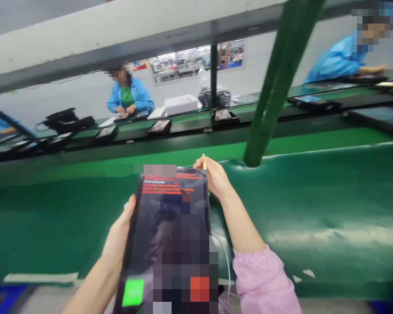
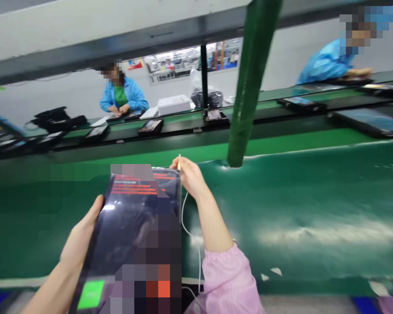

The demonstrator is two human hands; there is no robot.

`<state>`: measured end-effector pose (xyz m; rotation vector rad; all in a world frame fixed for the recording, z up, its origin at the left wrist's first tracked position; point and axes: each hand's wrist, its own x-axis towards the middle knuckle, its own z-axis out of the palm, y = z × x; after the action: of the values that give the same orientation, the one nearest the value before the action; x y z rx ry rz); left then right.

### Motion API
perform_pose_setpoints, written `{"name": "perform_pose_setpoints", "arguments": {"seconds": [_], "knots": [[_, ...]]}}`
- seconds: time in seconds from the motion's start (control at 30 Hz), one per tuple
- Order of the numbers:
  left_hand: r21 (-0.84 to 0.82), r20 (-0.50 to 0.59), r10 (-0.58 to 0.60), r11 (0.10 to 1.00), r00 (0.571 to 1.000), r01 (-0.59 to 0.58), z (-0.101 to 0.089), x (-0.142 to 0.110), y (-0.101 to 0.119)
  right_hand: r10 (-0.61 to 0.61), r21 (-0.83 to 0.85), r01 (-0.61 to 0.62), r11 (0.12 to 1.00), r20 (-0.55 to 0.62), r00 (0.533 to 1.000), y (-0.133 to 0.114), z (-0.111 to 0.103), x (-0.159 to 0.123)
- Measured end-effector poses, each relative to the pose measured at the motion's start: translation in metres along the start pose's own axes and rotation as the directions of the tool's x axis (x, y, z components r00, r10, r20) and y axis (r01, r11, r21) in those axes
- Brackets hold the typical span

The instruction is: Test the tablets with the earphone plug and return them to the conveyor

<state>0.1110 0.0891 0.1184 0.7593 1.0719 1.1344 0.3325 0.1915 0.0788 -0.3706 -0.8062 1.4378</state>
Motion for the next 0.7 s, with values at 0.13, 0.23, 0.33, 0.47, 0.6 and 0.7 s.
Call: {"name": "perform_pose_setpoints", "arguments": {"seconds": [0.13,0.23,0.33,0.47,0.6,0.7], "knots": [[-0.133,0.016,-0.103,0.986,0.995,0.105,0.022,0.000,0.014,0.079,-0.030,-0.082,0.996,-0.073,0.994,0.008,-0.006,0.006],[-0.199,-0.001,-0.035,0.979,0.999,0.034,0.028,0.000,0.018,0.115,-0.015,-0.116,0.993,-0.066,0.991,0.009,-0.007,0.004],[-0.180,0.012,-0.006,0.984,1.000,0.009,0.026,-0.001,0.014,0.121,-0.039,-0.123,0.992,-0.053,0.991,0.010,-0.005,0.003],[-0.107,0.107,-0.029,0.993,0.994,0.041,0.020,-0.002,0.002,0.015,-0.065,-0.021,0.998,-0.091,0.996,0.006,0.001,0.003],[-0.024,0.115,0.049,0.999,0.992,-0.047,0.022,-0.005,-0.004,-0.126,-0.136,0.100,0.986,-0.194,0.973,-0.005,0.005,0.003],[0.047,0.159,0.103,0.993,0.982,-0.111,0.026,-0.009,-0.003,-0.187,-0.193,0.146,0.970,-0.215,0.958,-0.012,0.008,0.003]]}}
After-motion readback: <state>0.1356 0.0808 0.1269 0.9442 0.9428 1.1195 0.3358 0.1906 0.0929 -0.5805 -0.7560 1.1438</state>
